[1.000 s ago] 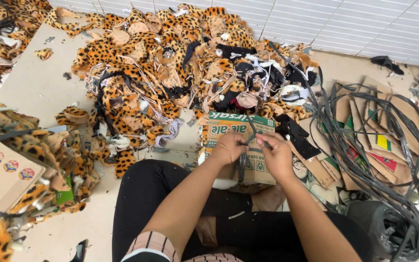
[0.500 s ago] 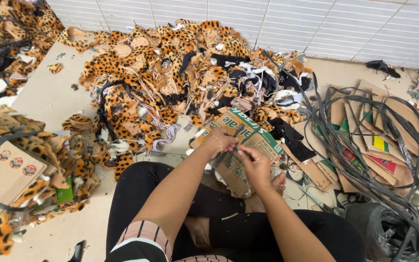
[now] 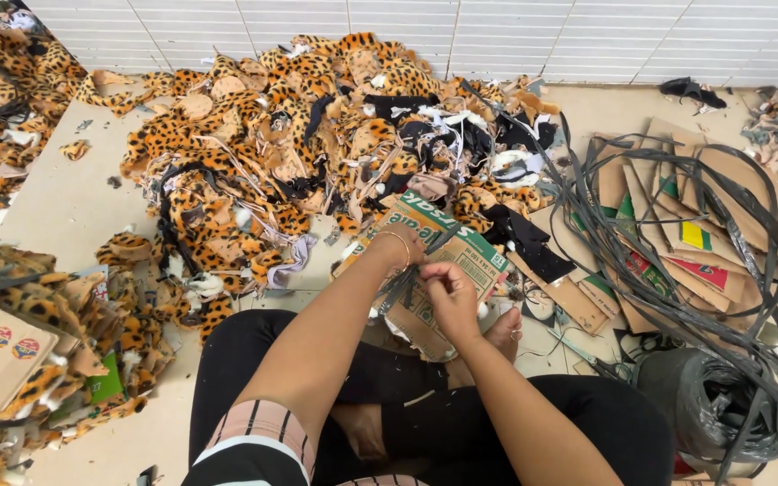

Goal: The person is stuffing leopard-print fabric scraps and white stuffing material into a small cardboard box on the floor.

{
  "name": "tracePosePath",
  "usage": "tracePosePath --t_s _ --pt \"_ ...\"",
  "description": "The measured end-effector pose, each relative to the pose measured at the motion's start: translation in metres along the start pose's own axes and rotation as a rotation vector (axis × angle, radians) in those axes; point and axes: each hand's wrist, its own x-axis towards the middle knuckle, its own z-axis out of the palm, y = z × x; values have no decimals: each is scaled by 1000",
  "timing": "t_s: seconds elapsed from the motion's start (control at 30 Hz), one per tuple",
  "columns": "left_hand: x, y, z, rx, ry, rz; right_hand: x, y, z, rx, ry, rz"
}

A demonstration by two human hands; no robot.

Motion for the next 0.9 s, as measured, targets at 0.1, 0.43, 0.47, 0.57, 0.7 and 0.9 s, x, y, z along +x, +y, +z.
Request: tracePosePath --t_s 0.1,0.43,0.47,0.57,0.7,0.9 --pt "-16 5 -19 73 -9 42 7 8 -1 38 36 246" --pt "-9 10 -11 218 11 171 13 17 2 -30 -56 282" --pt "-13 9 -11 117 -1 150 13 16 2 -24 -60 280" --pt "-49 25 -28 -174 -67 64 16 25 1 -25 -89 269" --pt "-29 10 -3 -553 -27 -43 27 62 -1 -115 -157 254" --pt "-28 1 12 -727 -25 -91 21 40 3 -97 -163 271"
